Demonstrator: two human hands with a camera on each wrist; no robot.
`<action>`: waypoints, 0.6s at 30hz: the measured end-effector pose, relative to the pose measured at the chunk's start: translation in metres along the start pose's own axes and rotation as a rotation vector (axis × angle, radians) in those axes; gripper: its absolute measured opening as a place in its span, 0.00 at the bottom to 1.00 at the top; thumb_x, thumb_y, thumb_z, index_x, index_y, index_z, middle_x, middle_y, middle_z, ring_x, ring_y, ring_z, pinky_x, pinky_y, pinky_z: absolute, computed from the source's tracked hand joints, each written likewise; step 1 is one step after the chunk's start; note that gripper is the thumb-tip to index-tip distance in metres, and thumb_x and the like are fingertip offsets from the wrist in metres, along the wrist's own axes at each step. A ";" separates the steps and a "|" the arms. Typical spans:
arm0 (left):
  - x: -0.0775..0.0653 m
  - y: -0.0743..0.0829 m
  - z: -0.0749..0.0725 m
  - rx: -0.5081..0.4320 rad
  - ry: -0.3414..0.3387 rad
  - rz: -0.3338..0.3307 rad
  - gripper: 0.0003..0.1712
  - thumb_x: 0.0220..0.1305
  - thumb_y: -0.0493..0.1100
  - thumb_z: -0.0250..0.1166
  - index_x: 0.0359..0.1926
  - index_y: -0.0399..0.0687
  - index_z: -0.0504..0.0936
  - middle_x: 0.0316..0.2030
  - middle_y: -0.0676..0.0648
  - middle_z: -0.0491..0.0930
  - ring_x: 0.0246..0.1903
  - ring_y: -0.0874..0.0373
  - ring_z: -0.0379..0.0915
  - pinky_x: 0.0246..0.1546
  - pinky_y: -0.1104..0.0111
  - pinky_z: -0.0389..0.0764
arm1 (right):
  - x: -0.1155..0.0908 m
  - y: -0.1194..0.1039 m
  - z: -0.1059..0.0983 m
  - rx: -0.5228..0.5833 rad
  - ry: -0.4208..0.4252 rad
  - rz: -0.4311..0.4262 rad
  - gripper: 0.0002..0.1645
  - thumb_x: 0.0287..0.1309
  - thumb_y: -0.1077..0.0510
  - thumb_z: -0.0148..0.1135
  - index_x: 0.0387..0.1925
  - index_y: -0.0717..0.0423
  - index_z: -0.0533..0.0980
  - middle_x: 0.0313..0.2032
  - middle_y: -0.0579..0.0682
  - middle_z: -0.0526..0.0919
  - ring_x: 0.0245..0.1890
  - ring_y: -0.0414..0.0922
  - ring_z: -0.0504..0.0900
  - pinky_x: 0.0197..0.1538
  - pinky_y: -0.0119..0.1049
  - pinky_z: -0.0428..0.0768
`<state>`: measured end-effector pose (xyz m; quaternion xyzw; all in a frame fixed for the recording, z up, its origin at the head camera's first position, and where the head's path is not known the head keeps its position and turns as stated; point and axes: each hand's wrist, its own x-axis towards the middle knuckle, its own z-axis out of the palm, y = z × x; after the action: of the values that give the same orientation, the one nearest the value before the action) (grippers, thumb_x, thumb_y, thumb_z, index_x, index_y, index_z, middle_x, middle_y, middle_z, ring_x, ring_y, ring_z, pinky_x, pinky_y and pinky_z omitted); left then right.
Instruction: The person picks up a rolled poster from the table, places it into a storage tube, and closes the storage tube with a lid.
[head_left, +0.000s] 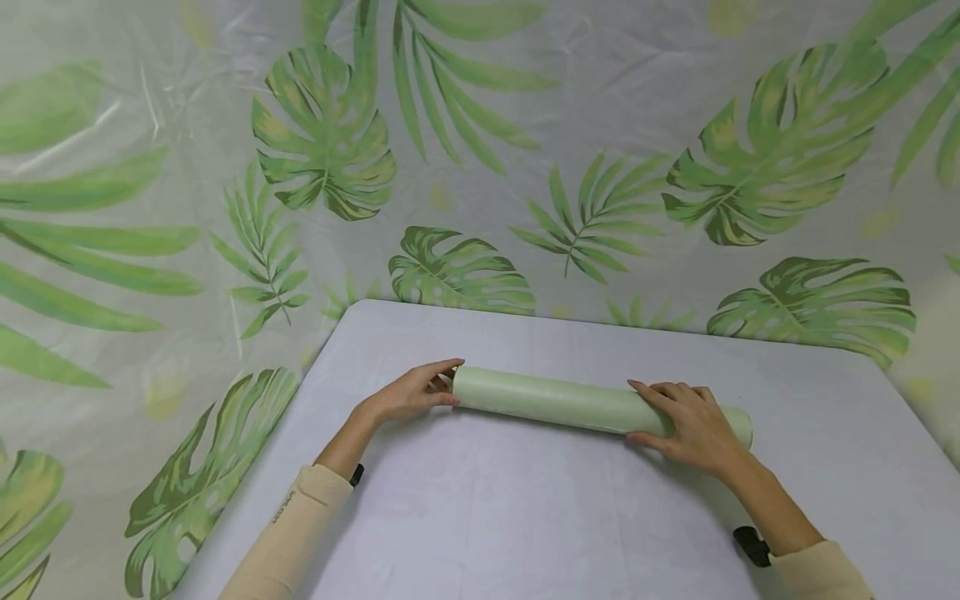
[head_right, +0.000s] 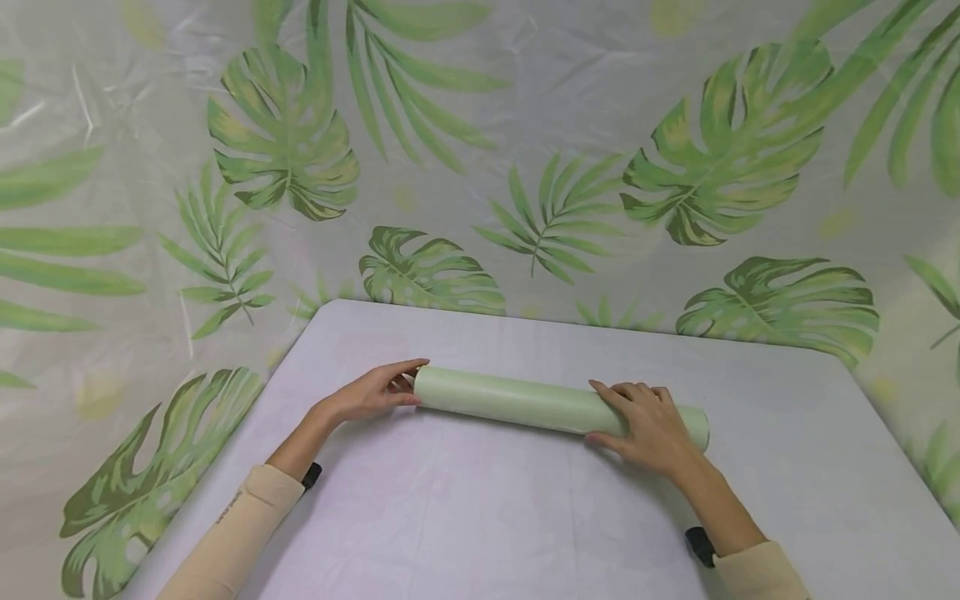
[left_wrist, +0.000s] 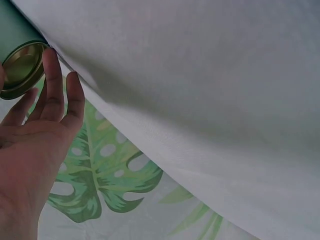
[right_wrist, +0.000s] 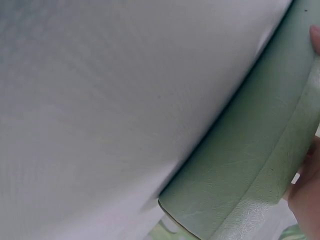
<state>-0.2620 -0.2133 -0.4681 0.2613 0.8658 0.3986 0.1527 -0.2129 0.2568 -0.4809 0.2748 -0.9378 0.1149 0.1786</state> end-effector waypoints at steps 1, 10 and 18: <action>0.001 0.000 0.000 -0.003 0.000 -0.005 0.43 0.73 0.45 0.67 0.80 0.39 0.56 0.66 0.37 0.75 0.57 0.49 0.79 0.56 0.60 0.81 | 0.000 0.001 0.000 0.000 0.004 0.000 0.49 0.47 0.38 0.81 0.70 0.50 0.75 0.53 0.58 0.86 0.54 0.60 0.82 0.53 0.60 0.73; 0.001 0.002 0.001 -0.016 0.011 -0.028 0.45 0.72 0.48 0.67 0.81 0.39 0.56 0.66 0.38 0.75 0.57 0.50 0.78 0.58 0.58 0.80 | 0.001 0.005 -0.004 0.003 0.015 0.008 0.50 0.46 0.37 0.81 0.70 0.49 0.75 0.55 0.58 0.84 0.56 0.60 0.80 0.54 0.61 0.70; 0.001 0.004 0.002 -0.006 0.030 -0.061 0.43 0.76 0.52 0.63 0.81 0.40 0.56 0.66 0.39 0.75 0.60 0.49 0.78 0.61 0.53 0.79 | -0.005 0.012 -0.007 -0.005 0.030 0.027 0.51 0.45 0.38 0.82 0.70 0.50 0.74 0.55 0.59 0.82 0.56 0.61 0.79 0.55 0.65 0.69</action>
<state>-0.2612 -0.2096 -0.4664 0.2283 0.8744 0.4001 0.1524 -0.2136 0.2714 -0.4776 0.2598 -0.9389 0.1190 0.1918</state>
